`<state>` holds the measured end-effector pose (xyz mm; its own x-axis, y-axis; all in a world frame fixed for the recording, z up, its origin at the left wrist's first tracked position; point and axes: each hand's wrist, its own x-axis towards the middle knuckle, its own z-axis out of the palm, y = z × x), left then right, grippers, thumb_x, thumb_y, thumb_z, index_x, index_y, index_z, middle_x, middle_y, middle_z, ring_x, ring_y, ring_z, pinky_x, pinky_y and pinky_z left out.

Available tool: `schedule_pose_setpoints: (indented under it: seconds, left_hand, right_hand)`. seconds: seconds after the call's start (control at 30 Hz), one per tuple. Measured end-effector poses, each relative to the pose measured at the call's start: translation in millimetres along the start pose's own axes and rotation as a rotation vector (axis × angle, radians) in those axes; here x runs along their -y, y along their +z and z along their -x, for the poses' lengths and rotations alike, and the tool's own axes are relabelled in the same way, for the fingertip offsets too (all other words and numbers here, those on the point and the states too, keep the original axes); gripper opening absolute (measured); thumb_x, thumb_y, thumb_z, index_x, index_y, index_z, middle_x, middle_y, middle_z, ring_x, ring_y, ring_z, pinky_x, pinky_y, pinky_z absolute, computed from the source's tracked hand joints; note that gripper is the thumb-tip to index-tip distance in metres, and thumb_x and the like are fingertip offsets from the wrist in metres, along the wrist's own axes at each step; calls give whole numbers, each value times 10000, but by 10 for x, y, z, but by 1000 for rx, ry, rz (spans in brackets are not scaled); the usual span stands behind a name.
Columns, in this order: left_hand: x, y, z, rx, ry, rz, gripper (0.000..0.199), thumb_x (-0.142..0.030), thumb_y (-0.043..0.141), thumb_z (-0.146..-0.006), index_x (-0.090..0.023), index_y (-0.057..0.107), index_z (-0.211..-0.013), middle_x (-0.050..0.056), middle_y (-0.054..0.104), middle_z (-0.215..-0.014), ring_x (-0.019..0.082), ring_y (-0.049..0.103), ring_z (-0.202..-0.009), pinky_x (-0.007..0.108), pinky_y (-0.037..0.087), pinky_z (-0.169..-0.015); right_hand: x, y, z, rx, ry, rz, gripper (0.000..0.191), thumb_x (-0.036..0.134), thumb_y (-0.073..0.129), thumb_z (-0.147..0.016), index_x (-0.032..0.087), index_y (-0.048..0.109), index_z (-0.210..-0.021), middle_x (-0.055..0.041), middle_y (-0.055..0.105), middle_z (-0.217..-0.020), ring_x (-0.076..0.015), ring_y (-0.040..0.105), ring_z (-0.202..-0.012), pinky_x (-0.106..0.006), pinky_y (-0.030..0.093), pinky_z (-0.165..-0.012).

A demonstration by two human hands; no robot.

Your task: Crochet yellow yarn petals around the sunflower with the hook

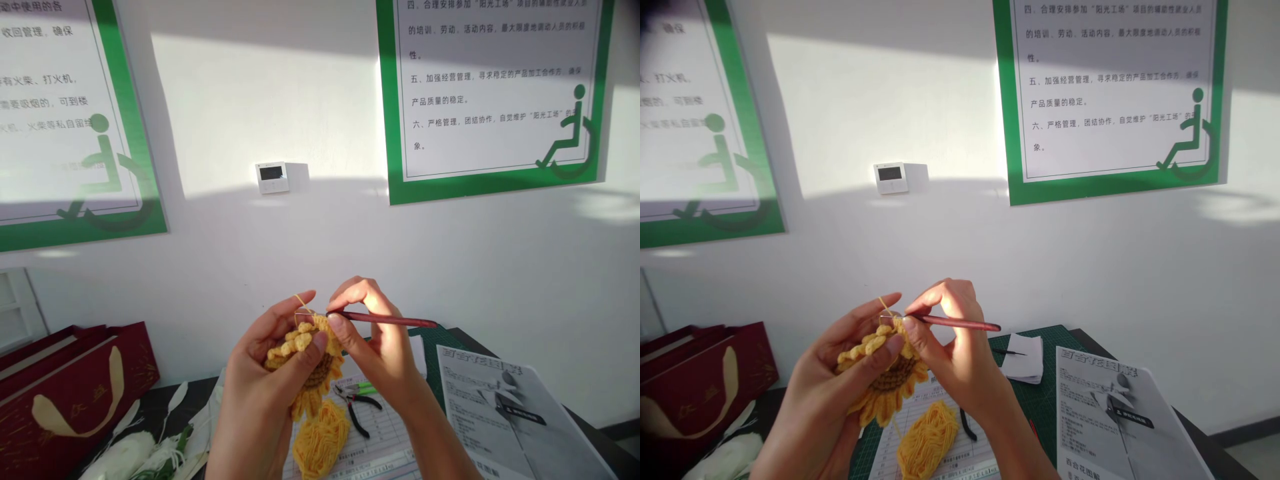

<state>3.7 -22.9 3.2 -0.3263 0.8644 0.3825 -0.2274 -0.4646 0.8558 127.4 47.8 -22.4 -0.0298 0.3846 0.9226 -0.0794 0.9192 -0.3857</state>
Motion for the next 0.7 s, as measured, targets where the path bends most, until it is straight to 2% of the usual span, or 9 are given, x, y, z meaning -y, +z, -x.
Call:
schedule_pose_setpoints:
  seconds: [0.07, 0.2, 0.33, 0.43, 0.53, 0.63, 0.7]
  left_hand:
    - [27, 14, 2, -1, 36, -32, 443, -218, 963, -611, -214, 839, -1037, 45, 778, -813, 166, 716, -712, 219, 590, -649]
    - [92, 41, 6, 19, 69, -133, 327, -229, 948, -631, -213, 850, -942, 45, 787, -791, 183, 722, -694, 227, 585, -605]
    - [161, 63, 13, -5, 158, -189, 199, -286, 910, -700, -219, 856, -879, 76, 831, -925, 228, 748, -810, 275, 611, -686]
    - [208, 66, 22, -70, 202, -203, 170, -319, 878, -749, -223, 845, -885, 85, 839, -987, 251, 755, -851, 303, 620, -706]
    - [235, 55, 25, -142, 210, -161, 189, -347, 861, -778, -233, 834, -926, 83, 833, -1014, 255, 755, -857, 298, 616, -674]
    - [236, 56, 24, -176, 212, -115, 181, -354, 861, -787, -249, 831, -932, 73, 818, -1090, 238, 749, -878, 279, 603, -682]
    - [225, 74, 31, -200, 210, -90, 176, -357, 869, -779, -252, 827, -914, 70, 812, -1115, 241, 748, -890, 281, 602, -683]
  right_hand:
    - [23, -37, -15, 28, 11, 51, 26, 248, 665, -961, 251, 644, -946, -4, 657, -922, -195, 616, -932, -370, 481, -857]
    - [35, -97, -48, 80, 103, -38, 53, 206, 691, -928, 246, 656, -923, 16, 668, -872, -163, 626, -838, -310, 505, -772]
    - [9, -142, -60, 88, 194, -68, 62, 202, 709, -914, 243, 662, -913, 20, 678, -871, -153, 633, -831, -284, 507, -760]
    - [5, -181, -61, 101, 258, -141, 59, 291, 701, -941, 251, 679, -977, 2, 698, -927, -174, 649, -899, -302, 507, -796]
    - [25, -232, -74, 184, 273, -155, 123, 369, 689, -950, 248, 671, -966, -12, 683, -974, -192, 634, -962, -329, 492, -864]
    - [42, -260, -90, 247, 248, -85, 156, 355, 752, -903, 243, 644, -914, -13, 657, -1047, -197, 614, -1033, -340, 468, -943]
    - [45, -251, -93, 238, 246, -30, 180, 322, 780, -882, 256, 636, -967, -6, 657, -1076, -196, 608, -1062, -343, 459, -977]
